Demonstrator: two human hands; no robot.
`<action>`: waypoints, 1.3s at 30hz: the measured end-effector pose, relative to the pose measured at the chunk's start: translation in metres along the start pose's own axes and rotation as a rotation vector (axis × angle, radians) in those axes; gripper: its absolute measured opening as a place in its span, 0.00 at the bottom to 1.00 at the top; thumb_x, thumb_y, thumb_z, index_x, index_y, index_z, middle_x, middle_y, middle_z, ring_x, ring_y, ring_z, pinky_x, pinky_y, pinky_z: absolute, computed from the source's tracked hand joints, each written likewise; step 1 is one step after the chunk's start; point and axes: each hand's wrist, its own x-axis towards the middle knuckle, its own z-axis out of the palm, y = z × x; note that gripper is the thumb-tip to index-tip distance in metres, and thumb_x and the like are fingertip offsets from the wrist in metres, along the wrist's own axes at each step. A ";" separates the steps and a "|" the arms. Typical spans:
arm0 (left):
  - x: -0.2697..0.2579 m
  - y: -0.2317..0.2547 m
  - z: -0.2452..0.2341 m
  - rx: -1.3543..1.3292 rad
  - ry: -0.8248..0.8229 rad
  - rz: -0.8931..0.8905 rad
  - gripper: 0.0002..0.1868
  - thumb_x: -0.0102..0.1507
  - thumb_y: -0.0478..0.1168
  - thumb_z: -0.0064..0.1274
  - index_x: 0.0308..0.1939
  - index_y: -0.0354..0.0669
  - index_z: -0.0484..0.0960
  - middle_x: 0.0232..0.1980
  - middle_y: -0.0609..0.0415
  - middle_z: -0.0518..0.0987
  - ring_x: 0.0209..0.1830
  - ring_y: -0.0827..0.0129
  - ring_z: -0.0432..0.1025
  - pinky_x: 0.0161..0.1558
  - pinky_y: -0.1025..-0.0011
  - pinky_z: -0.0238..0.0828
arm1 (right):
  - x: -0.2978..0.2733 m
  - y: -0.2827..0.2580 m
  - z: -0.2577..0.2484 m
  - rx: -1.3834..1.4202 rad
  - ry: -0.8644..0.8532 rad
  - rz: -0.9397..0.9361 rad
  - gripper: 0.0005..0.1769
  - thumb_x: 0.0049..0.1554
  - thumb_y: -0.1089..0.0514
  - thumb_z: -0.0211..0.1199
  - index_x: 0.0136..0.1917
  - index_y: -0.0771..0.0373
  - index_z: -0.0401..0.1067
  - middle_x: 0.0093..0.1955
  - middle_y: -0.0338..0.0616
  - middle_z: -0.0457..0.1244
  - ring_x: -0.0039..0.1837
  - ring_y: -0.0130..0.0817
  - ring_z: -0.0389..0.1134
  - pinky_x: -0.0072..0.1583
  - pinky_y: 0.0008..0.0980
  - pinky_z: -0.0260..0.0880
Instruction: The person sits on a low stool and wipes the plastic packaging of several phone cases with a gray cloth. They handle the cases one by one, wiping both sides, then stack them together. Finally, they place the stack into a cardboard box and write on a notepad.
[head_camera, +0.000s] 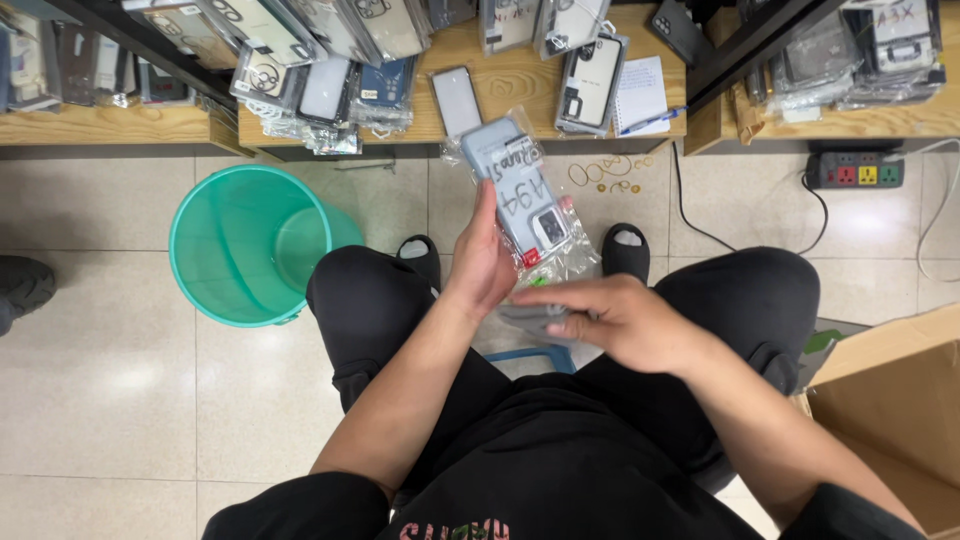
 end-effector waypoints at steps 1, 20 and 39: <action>0.003 -0.004 -0.009 -0.001 0.001 -0.007 0.36 0.79 0.66 0.47 0.83 0.48 0.73 0.81 0.41 0.77 0.80 0.46 0.73 0.80 0.45 0.70 | 0.002 -0.004 -0.006 0.001 0.003 0.006 0.25 0.60 0.68 0.71 0.71 0.60 0.85 0.67 0.53 0.78 0.71 0.68 0.76 0.68 0.66 0.78; 0.013 -0.026 -0.040 -0.057 -0.247 -0.224 0.28 0.81 0.63 0.53 0.72 0.47 0.85 0.64 0.47 0.89 0.65 0.56 0.84 0.64 0.45 0.87 | 0.073 0.000 -0.034 -0.703 0.403 -0.392 0.21 0.71 0.69 0.70 0.76 0.67 0.81 0.76 0.60 0.72 0.79 0.62 0.70 0.78 0.58 0.70; 0.007 -0.016 -0.029 -0.379 -0.190 -0.180 0.43 0.75 0.85 0.41 0.74 0.60 0.85 0.77 0.43 0.81 0.85 0.33 0.64 0.77 0.26 0.67 | 0.009 0.028 0.040 -0.774 0.292 -0.345 0.17 0.69 0.59 0.67 0.69 0.56 0.84 0.77 0.40 0.74 0.80 0.51 0.71 0.74 0.45 0.75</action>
